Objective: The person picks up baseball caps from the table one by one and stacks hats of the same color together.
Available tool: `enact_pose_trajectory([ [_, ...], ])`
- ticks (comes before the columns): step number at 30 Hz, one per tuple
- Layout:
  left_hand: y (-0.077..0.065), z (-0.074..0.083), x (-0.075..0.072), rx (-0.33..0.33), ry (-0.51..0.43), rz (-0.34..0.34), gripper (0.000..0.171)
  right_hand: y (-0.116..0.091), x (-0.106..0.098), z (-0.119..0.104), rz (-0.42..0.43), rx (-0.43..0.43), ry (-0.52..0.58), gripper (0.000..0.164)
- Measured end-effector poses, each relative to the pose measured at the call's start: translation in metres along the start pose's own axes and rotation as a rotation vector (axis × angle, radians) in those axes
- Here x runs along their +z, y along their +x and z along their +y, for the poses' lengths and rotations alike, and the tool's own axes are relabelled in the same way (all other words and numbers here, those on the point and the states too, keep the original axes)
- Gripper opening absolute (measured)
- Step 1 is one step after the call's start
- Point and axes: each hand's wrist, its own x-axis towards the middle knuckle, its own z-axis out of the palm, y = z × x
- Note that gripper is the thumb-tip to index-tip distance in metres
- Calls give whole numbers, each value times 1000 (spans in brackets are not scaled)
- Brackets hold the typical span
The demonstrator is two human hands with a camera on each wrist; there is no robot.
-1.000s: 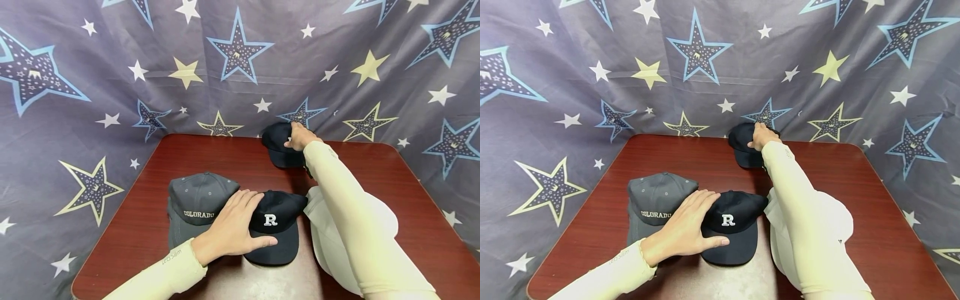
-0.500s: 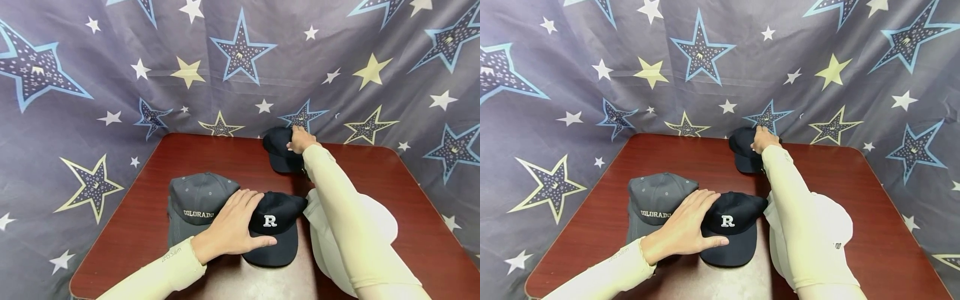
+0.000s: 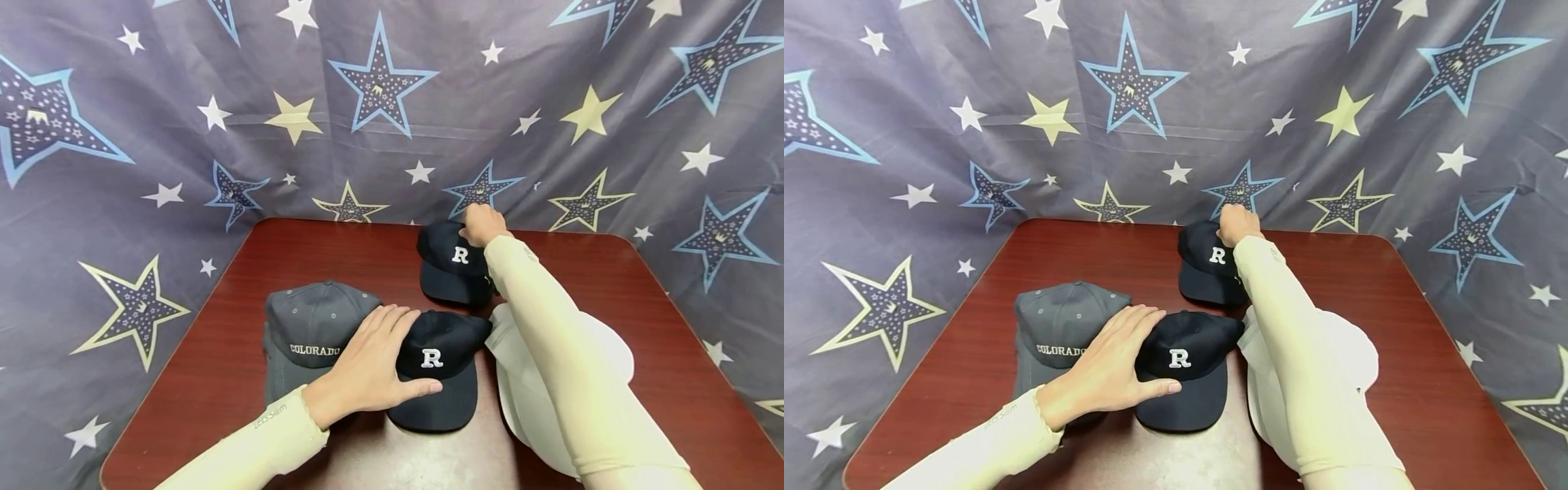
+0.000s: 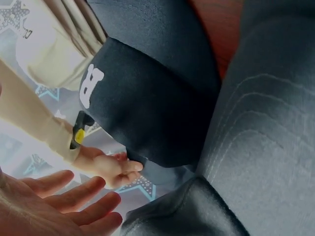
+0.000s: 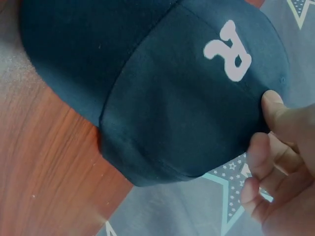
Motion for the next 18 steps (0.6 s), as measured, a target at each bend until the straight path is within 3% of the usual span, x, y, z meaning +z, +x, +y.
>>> enact_pose_trajectory([
  [8, -3, -2, -5, -24, -28, 9, 101, -13, -21, -10, 98, -62, -3, 18],
  [18, -5, -5, -12, -42, -33, 24, 102, -46, -68, -18, 186, -26, 49, 27],
])
